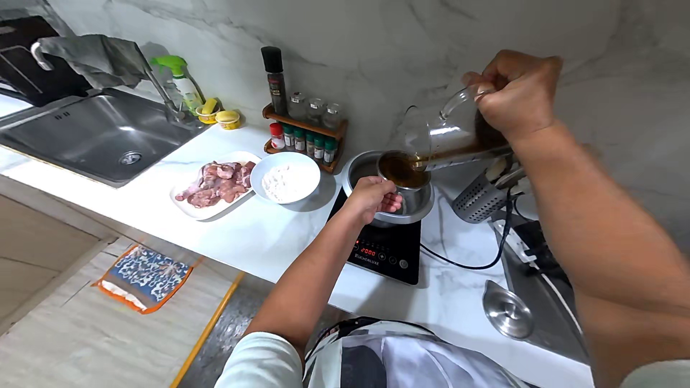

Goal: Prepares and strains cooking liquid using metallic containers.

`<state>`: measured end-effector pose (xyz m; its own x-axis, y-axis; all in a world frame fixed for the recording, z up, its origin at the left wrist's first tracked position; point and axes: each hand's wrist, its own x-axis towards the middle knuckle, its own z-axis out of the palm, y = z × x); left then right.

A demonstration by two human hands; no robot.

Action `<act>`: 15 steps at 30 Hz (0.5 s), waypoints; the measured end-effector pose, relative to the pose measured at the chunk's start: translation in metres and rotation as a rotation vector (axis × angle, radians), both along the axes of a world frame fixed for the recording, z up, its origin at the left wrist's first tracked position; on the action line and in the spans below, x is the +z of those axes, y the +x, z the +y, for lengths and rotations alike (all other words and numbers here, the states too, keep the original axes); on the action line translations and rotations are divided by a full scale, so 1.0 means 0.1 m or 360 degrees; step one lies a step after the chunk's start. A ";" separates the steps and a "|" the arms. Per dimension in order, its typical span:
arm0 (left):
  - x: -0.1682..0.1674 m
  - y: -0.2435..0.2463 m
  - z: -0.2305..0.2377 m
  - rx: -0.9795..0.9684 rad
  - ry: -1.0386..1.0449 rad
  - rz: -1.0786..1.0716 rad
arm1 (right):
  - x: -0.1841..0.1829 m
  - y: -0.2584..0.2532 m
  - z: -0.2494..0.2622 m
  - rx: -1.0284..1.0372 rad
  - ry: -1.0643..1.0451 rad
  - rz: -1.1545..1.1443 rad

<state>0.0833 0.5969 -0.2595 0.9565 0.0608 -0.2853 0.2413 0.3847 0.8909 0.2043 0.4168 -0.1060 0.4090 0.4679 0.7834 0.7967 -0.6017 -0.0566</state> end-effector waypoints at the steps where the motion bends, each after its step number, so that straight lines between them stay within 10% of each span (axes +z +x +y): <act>1: 0.00 0.00 0.00 0.0006 -0.0003 -0.0004 | -0.02 0.00 -0.02 -0.0033 0.0029 0.0018; 15: 0.00 0.00 0.04 0.0111 -0.0029 -0.0038 | -1.22 -0.08 -0.51 -0.0490 0.2036 0.0922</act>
